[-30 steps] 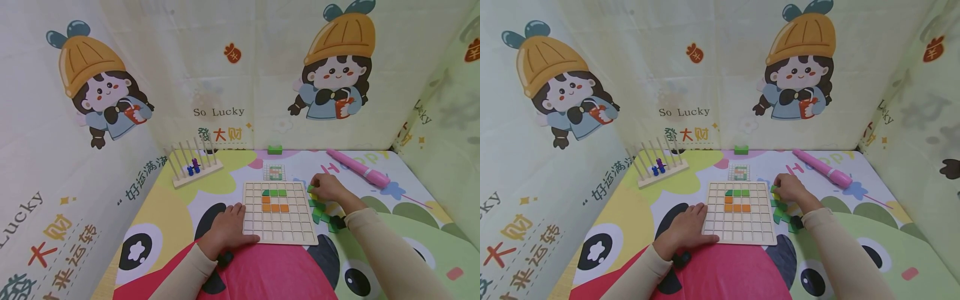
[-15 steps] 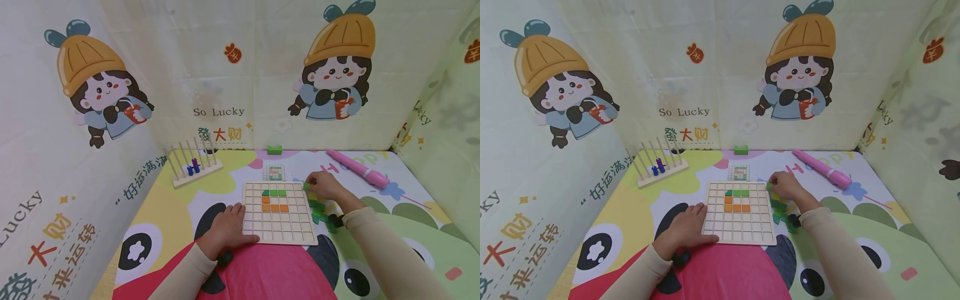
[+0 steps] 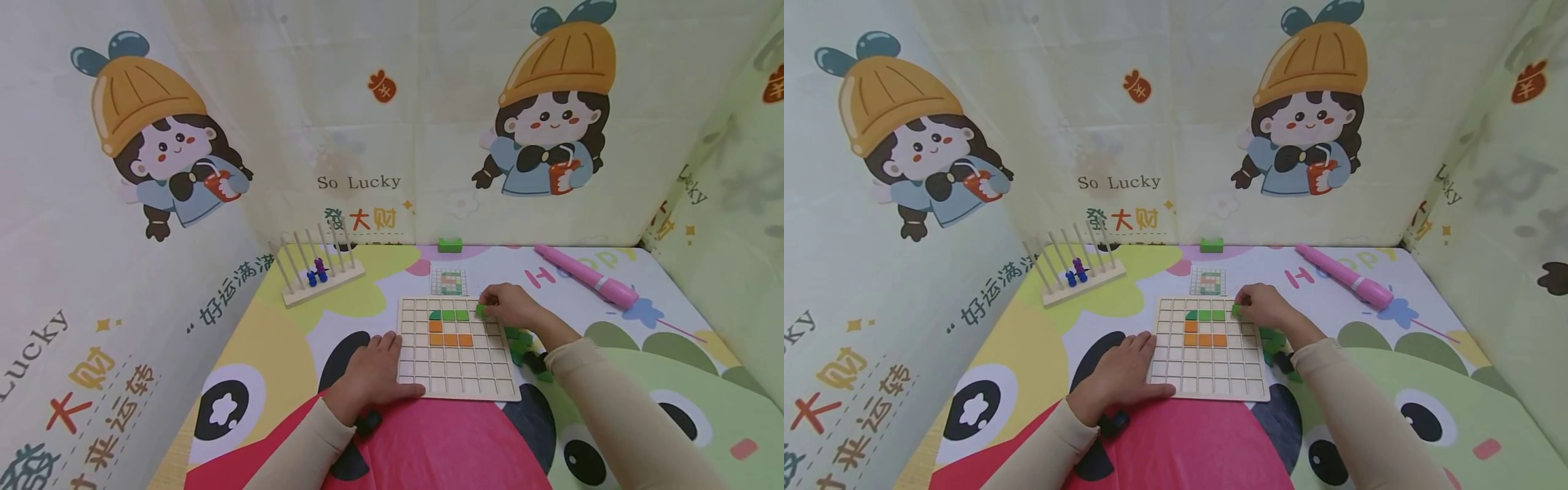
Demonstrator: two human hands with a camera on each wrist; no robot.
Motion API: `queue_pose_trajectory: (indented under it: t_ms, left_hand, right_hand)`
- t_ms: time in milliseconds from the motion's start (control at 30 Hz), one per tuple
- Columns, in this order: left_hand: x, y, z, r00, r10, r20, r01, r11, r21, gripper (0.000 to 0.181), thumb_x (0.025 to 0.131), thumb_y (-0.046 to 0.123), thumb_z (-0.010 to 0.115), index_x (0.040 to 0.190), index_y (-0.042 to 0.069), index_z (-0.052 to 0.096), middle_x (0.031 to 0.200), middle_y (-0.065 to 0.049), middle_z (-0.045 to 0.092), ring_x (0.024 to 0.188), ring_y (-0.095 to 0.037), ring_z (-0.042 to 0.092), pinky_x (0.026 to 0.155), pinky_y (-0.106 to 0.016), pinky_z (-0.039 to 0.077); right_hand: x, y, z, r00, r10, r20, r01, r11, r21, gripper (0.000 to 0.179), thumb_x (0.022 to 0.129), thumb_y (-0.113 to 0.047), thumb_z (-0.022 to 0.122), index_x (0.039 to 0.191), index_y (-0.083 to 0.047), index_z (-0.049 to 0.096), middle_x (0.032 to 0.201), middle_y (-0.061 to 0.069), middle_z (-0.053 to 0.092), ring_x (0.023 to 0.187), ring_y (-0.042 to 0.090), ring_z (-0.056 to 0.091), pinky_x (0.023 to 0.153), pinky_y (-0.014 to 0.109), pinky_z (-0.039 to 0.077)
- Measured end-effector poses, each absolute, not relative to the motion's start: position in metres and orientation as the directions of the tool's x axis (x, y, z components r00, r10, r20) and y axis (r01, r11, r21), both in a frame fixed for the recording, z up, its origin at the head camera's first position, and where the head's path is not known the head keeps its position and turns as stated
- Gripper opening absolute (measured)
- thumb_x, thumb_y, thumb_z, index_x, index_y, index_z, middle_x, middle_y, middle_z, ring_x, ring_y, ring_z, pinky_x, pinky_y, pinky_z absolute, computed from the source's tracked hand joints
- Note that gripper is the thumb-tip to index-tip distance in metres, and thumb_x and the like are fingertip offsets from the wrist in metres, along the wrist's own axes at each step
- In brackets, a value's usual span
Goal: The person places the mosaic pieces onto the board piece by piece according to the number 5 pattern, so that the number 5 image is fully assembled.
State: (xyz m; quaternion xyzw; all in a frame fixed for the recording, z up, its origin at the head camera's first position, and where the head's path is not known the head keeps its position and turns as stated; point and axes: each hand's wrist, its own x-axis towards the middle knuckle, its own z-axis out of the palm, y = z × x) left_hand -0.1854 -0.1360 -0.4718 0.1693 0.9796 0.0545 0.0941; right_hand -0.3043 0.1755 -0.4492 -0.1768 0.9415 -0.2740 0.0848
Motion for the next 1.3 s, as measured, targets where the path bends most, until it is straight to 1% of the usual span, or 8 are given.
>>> queue_pose_trajectory:
  t_ms: [300,700,967,1100,1300]
  left_hand:
    - [-0.185,-0.136,-0.473,-0.925,0.346,-0.158,0.325,0.935,0.141,0.11,0.078,0.078,0.068,0.157,0.007,0.04,0.159,-0.01,0.045,0.141,-0.033,0.046,0.109,-0.051,0.049]
    - [-0.185,-0.136,-0.471,-0.928,0.339,-0.155,0.321,0.938,0.134,0.111,0.078,0.077,0.069,0.158,0.007,0.039,0.159,-0.01,0.044,0.141,-0.031,0.046,0.109,-0.05,0.049]
    - [-0.185,-0.136,-0.472,-0.926,0.345,-0.154,0.325,0.935,0.138,0.11,0.078,0.077,0.068,0.157,0.007,0.04,0.159,-0.01,0.045,0.141,-0.031,0.046,0.109,-0.05,0.049]
    - [-0.185,-0.137,-0.473,-0.926,0.344,-0.154,0.326,0.936,0.132,0.111,0.078,0.078,0.068,0.157,0.006,0.04,0.159,-0.01,0.045,0.141,-0.031,0.046,0.108,-0.051,0.049]
    - [-0.186,-0.136,-0.472,-0.926,0.339,-0.164,0.319,0.938,0.136,0.111,0.078,0.079,0.067,0.159,0.007,0.038,0.16,-0.009,0.044,0.142,-0.031,0.045,0.109,-0.05,0.049]
  right_hand:
    - [-0.303,0.165,-0.453,-0.917,-0.389,-0.09,-0.283,0.791,-0.542,0.008,0.096,-0.01,0.067,0.102,-0.005,0.07,0.094,0.005,0.071,0.085,0.02,0.059,0.081,0.04,0.051]
    - [-0.304,0.16,-0.45,-0.921,-0.368,-0.125,-0.256,0.816,-0.518,0.009,0.098,-0.011,0.065,0.103,-0.006,0.072,0.096,0.006,0.071,0.088,0.022,0.059,0.086,0.043,0.052]
    - [-0.303,0.159,-0.45,-0.914,-0.394,-0.098,-0.308,0.831,-0.463,0.016,0.095,-0.007,0.064,0.105,-0.004,0.076,0.091,0.007,0.072,0.08,0.021,0.059,0.077,0.04,0.052]
    - [-0.305,0.161,-0.452,-0.916,-0.387,-0.103,-0.301,0.835,-0.46,0.019,0.097,-0.01,0.064,0.111,-0.004,0.076,0.096,0.009,0.073,0.084,0.022,0.061,0.079,0.042,0.054]
    - [-0.306,0.171,-0.454,-0.932,-0.351,-0.091,-0.27,0.838,-0.474,0.026,0.099,-0.015,0.06,0.118,-0.004,0.074,0.109,0.014,0.073,0.096,0.028,0.064,0.089,0.049,0.055]
